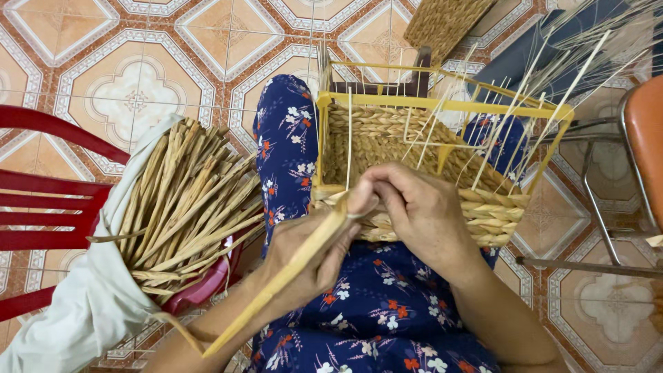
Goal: The person weaves a basket by hand, interlacing thin bamboo strips through a yellow metal frame. They repeatedly pull and tuck the strips to build up the basket walls.
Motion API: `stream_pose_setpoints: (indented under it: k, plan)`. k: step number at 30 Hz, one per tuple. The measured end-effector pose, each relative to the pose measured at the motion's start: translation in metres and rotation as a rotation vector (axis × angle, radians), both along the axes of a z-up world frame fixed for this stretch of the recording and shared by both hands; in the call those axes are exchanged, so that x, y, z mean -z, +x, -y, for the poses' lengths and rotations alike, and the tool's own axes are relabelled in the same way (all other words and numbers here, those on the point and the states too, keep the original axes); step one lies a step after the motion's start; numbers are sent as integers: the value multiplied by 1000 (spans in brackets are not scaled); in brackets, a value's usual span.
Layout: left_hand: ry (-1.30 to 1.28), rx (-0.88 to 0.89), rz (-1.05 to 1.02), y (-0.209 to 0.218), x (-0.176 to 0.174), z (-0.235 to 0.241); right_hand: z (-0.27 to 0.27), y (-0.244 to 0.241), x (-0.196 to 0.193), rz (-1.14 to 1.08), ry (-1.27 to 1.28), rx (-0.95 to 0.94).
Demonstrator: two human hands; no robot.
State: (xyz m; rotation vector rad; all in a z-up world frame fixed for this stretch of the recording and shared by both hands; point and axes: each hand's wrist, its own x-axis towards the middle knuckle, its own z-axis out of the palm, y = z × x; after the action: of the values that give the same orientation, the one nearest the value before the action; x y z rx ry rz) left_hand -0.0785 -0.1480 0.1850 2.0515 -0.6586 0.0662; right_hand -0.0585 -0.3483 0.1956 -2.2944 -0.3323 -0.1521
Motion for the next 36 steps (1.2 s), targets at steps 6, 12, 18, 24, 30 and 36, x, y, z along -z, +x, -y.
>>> stream_pose_setpoints:
  k: [6, 12, 18, 24, 30, 36]
  plan:
    - [-514, 237, 23, 3, -10, -7, -4, -1, 2, 47, -38, 21]
    - [-190, -58, 144, 5, -15, -17, -1, 0, -5, 64, -144, -80]
    - [434, -225, 255, 24, -36, -23, -3, 0, 1, -46, 86, 30]
    - [265, -34, 362, 24, -53, -26, 3, 3, -1, -339, 209, 86]
    - [505, 121, 315, 35, -47, -20, 7, -6, -14, 76, 157, 32]
    - [-22, 216, -465, 82, -42, -39, -10, 8, 4, 71, -34, -59]
